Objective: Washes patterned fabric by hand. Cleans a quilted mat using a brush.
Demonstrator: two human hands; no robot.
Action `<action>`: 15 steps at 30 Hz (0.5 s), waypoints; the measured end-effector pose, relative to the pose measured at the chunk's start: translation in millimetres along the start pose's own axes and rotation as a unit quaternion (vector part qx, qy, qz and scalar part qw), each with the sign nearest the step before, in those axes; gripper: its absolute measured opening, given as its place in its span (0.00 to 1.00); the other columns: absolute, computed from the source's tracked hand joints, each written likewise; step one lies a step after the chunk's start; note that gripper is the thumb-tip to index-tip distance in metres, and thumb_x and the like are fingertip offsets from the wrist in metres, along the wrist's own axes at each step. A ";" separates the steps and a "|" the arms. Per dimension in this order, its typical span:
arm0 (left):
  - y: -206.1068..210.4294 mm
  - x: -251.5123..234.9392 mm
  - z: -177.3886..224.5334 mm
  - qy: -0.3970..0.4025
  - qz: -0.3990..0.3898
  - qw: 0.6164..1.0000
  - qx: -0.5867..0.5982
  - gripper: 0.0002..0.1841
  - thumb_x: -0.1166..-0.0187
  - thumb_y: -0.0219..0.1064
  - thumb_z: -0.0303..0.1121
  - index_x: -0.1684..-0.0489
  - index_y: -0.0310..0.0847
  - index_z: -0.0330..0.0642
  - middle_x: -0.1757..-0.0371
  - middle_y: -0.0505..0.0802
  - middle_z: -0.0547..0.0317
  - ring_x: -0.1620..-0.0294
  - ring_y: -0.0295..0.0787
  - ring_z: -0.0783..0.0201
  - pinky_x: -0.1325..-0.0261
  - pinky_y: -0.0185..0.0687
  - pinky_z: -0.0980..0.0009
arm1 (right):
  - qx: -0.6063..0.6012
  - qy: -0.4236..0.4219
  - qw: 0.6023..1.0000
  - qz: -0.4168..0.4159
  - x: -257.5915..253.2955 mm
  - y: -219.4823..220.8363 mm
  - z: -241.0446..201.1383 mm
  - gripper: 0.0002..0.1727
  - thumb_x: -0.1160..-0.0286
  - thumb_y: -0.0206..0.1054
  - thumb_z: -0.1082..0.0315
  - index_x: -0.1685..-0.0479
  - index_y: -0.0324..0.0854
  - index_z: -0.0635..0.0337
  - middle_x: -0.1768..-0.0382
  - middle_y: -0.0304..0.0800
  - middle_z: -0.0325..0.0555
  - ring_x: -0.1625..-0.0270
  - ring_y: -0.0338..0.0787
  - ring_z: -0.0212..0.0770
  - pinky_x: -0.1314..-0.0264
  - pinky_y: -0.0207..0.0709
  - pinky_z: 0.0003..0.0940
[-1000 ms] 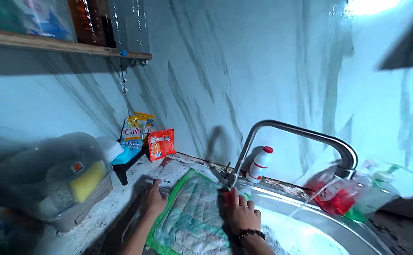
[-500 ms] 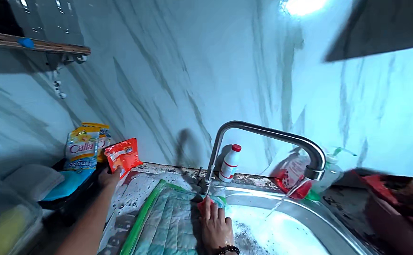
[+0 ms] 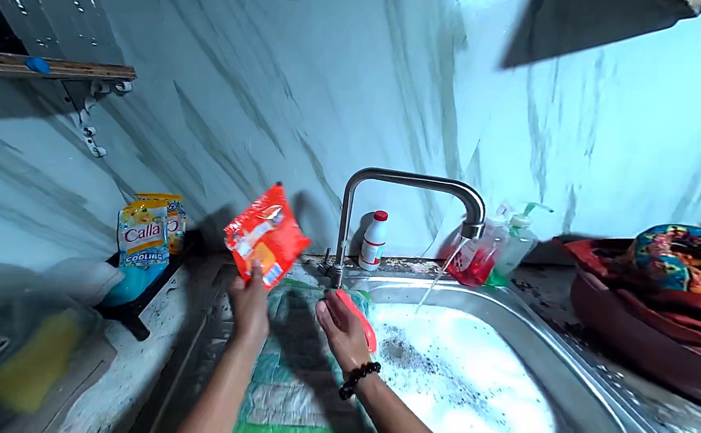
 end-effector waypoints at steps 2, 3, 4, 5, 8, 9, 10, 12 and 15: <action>14.7 49.5 -0.5 -0.044 -0.039 0.996 0.065 0.15 0.08 0.55 0.32 0.36 0.74 0.28 0.47 0.88 0.49 0.47 0.89 0.66 0.41 0.86 0.65 | -0.238 0.134 0.962 0.013 12.1 13.3 -10.3 0.27 0.05 0.47 0.60 0.18 0.64 0.71 0.20 0.72 0.61 0.20 0.75 0.49 0.20 0.70 0.44; 20.0 71.0 -2.4 -0.063 -0.058 0.993 0.081 0.15 0.08 0.54 0.31 0.36 0.73 0.27 0.47 0.88 0.48 0.47 0.88 0.65 0.40 0.86 0.65 | -0.313 0.167 0.934 0.036 17.4 14.7 -16.4 0.28 0.03 0.42 0.54 0.19 0.64 0.66 0.24 0.75 0.58 0.24 0.78 0.49 0.26 0.73 0.46; 23.4 88.8 -4.1 -0.064 -0.074 0.992 0.083 0.14 0.09 0.55 0.29 0.38 0.74 0.25 0.48 0.89 0.47 0.47 0.89 0.65 0.40 0.86 0.66 | -0.353 0.170 0.918 0.060 21.4 11.9 -21.6 0.29 0.04 0.39 0.49 0.22 0.67 0.62 0.33 0.81 0.55 0.33 0.84 0.47 0.35 0.79 0.45; 23.5 102.3 -4.9 -0.046 -0.093 0.992 0.072 0.14 0.10 0.55 0.29 0.40 0.77 0.25 0.49 0.90 0.47 0.46 0.89 0.66 0.38 0.84 0.68 | -0.360 0.152 0.916 0.091 24.8 5.2 -26.7 0.28 0.04 0.38 0.48 0.29 0.71 0.61 0.45 0.88 0.53 0.45 0.90 0.45 0.47 0.85 0.43; -2.3 122.7 -1.3 0.034 -0.133 0.990 -0.005 0.21 0.19 0.63 0.31 0.32 0.78 0.25 0.34 0.87 0.42 0.31 0.82 0.62 0.27 0.76 0.66 | -0.266 0.023 0.952 0.148 29.2 -35.3 -48.8 0.24 0.03 0.38 0.54 0.41 0.76 0.62 0.64 0.90 0.47 0.63 0.93 0.40 0.62 0.89 0.39; -18.8 124.1 -1.6 0.047 -0.125 0.990 -0.035 0.25 0.22 0.65 0.33 0.29 0.77 0.27 0.29 0.84 0.40 0.26 0.79 0.57 0.24 0.74 0.62 | -0.211 -0.016 0.963 0.169 27.6 -51.6 -58.3 0.23 0.03 0.40 0.55 0.46 0.76 0.61 0.69 0.89 0.43 0.68 0.92 0.37 0.66 0.88 0.36; -37.2 123.9 -2.6 0.054 -0.105 0.991 -0.059 0.26 0.23 0.67 0.35 0.27 0.76 0.27 0.26 0.83 0.39 0.23 0.76 0.54 0.23 0.72 0.58 | -0.156 -0.052 0.970 0.181 25.5 -67.3 -68.7 0.22 0.03 0.41 0.54 0.47 0.76 0.60 0.70 0.87 0.41 0.70 0.91 0.34 0.67 0.88 0.35; -75.1 122.2 -6.1 0.058 -0.046 0.993 -0.094 0.27 0.21 0.66 0.34 0.26 0.74 0.26 0.25 0.81 0.36 0.22 0.75 0.51 0.23 0.71 0.55 | -0.043 -0.122 0.975 0.178 20.0 -92.1 -85.7 0.22 0.03 0.41 0.53 0.46 0.76 0.59 0.69 0.84 0.37 0.71 0.88 0.28 0.66 0.86 0.30; -117.8 122.9 -7.6 0.047 0.031 0.992 -0.115 0.26 0.18 0.63 0.31 0.24 0.71 0.25 0.23 0.79 0.33 0.23 0.75 0.49 0.22 0.69 0.57 | 0.069 -0.187 0.970 0.137 7.5 -113.1 -87.6 0.20 0.03 0.43 0.56 0.53 0.76 0.60 0.70 0.81 0.36 0.68 0.85 0.23 0.62 0.80 0.24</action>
Point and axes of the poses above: each hand's wrist, its own x-axis away from the middle knuckle, its own y-axis out of the palm, z = x × y, the point moved 5 cm from there along -x, towards the middle knuckle
